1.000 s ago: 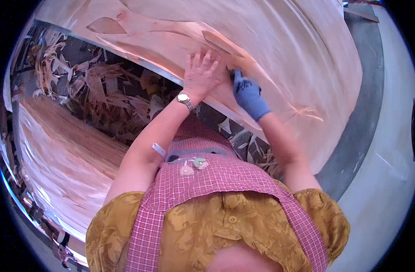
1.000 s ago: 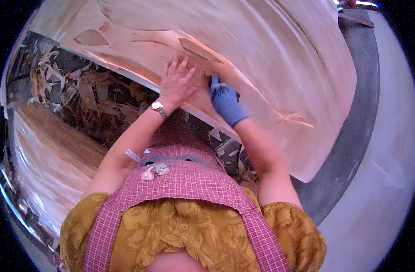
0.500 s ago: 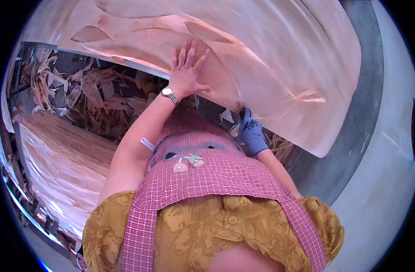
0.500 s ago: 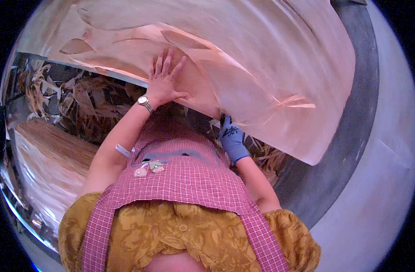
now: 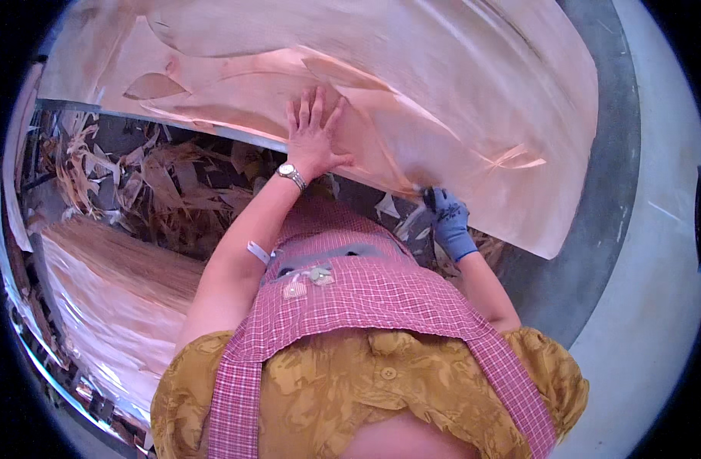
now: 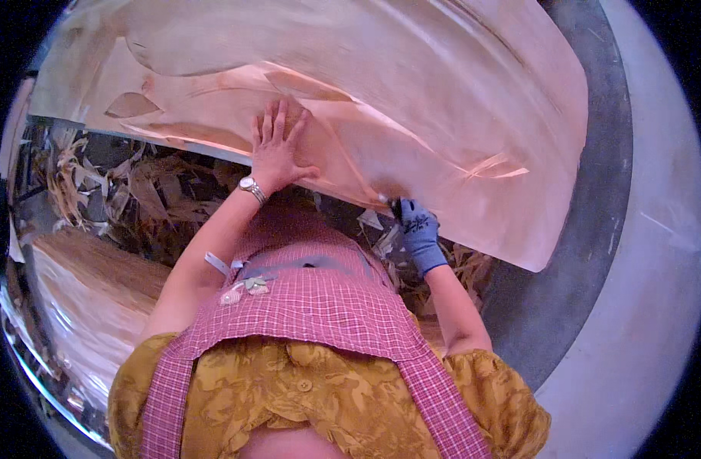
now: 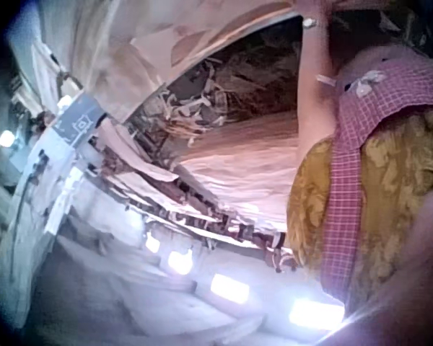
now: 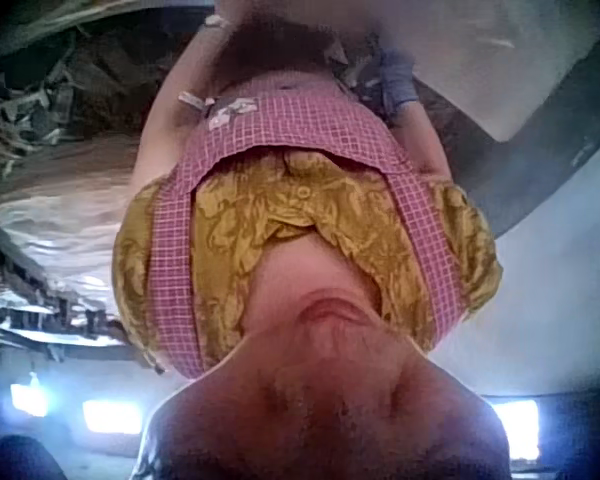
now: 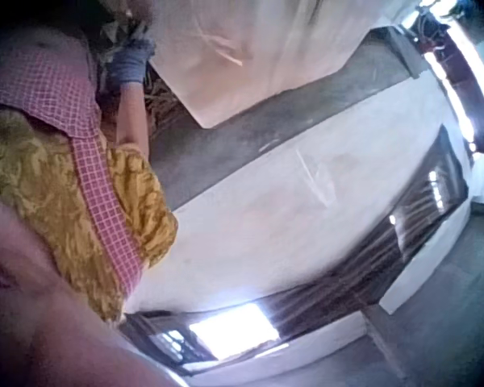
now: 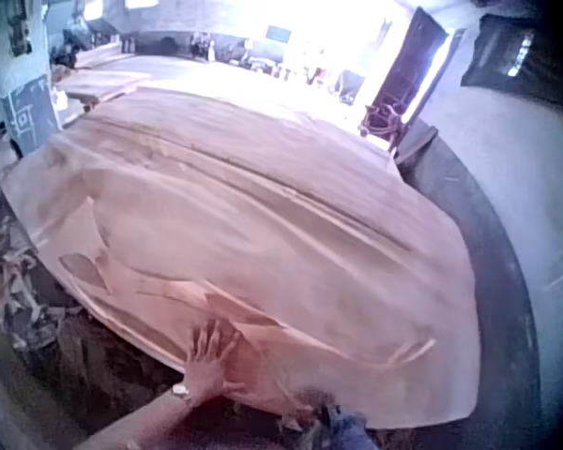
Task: The person handles and trims large sheets of wood veneer, using a small handheld cutting tool to remove excess material and cutting strips of tape to secure sections.
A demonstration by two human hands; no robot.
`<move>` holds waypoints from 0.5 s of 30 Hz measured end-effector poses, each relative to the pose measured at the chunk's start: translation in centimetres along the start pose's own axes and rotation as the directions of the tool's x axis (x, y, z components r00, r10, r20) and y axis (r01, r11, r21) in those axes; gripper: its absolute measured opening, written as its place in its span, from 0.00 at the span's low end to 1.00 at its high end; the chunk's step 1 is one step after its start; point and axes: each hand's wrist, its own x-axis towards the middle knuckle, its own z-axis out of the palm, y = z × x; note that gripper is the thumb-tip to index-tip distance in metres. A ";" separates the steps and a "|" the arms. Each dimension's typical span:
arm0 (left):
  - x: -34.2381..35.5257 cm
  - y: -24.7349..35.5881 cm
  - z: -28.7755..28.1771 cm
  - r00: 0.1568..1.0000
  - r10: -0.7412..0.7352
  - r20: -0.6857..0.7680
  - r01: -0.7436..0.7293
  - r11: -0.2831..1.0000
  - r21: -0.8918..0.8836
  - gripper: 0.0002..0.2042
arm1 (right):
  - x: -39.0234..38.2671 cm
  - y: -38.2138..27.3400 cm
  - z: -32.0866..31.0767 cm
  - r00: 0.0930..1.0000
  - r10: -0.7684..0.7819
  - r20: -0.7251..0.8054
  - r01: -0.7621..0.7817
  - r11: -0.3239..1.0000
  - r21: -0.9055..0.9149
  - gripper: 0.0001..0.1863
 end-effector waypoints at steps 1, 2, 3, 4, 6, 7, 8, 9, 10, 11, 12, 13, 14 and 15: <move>0.1 -0.1 0.0 1.000 0.001 -0.008 0.000 1.000 0.006 0.60 | 0.8 0.2 -0.7 1.000 -0.004 -0.010 0.004 1.000 0.001 0.18; 0.3 -0.3 -0.1 1.000 0.000 -0.017 0.000 1.000 -0.005 0.60 | 1.6 0.6 -1.7 0.992 -0.025 -0.126 0.029 0.999 0.028 0.15; -0.1 -0.4 0.1 1.000 -0.008 -0.014 0.007 1.000 -0.020 0.60 | 2.3 0.3 -3.3 0.972 -0.045 -0.229 0.060 0.997 0.055 0.12; -0.4 -0.4 0.3 1.000 -0.010 -0.009 0.009 1.000 -0.023 0.60 | 3.4 -0.1 -5.2 0.945 -0.032 -0.326 0.041 0.999 0.021 0.11; -0.1 -0.3 0.3 0.998 0.003 -0.055 -0.007 0.998 -0.062 0.61 | 7.0 0.6 -6.4 0.841 -0.023 -0.541 0.036 0.999 0.014 0.09; 0.1 -0.3 0.1 0.998 0.008 -0.061 -0.012 0.998 -0.059 0.61 | 8.7 1.1 -6.6 0.762 -0.022 -0.647 0.061 0.997 0.037 0.09; 0.1 -0.1 0.0 0.999 0.009 -0.040 -0.011 0.998 -0.059 0.61 | 9.7 1.7 -7.1 0.853 0.026 -0.522 0.093 0.975 0.200 0.11; -0.1 -0.1 0.1 1.000 0.002 -0.015 -0.002 0.998 -0.059 0.61 | 10.3 1.5 -7.2 0.852 0.023 -0.522 0.097 0.975 0.202 0.11; 0.0 -0.2 0.1 1.000 0.000 -0.016 -0.001 0.998 -0.056 0.61 | 10.9 1.2 -7.4 0.905 0.079 -0.418 0.068 0.943 0.326 0.13; 0.1 -0.4 0.0 1.000 0.008 -0.024 -0.009 0.998 -0.066 0.61 | 11.3 0.8 -7.5 0.945 0.123 -0.303 0.025 0.898 0.440 0.14; -0.1 -0.3 0.2 1.000 0.006 -0.027 -0.008 0.996 -0.084 0.62 | 10.9 0.1 -7.8 0.959 0.012 -0.283 0.088 0.938 0.335 0.17; -0.3 -0.3 0.3 1.000 -0.002 -0.022 0.000 0.996 -0.092 0.62 | 10.4 0.1 -7.4 0.962 0.007 -0.274 0.088 0.940 0.331 0.17; -0.2 -0.4 0.4 1.000 -0.005 -0.025 0.003 0.995 -0.095 0.62 | 9.8 0.2 -6.9 0.967 -0.067 -0.245 0.164 0.901 0.402 0.20; -0.1 -0.3 0.3 1.000 -0.004 -0.026 0.002 0.995 -0.099 0.63 | 9.0 0.3 -6.6 0.965 -0.138 -0.222 0.230 0.850 0.474 0.24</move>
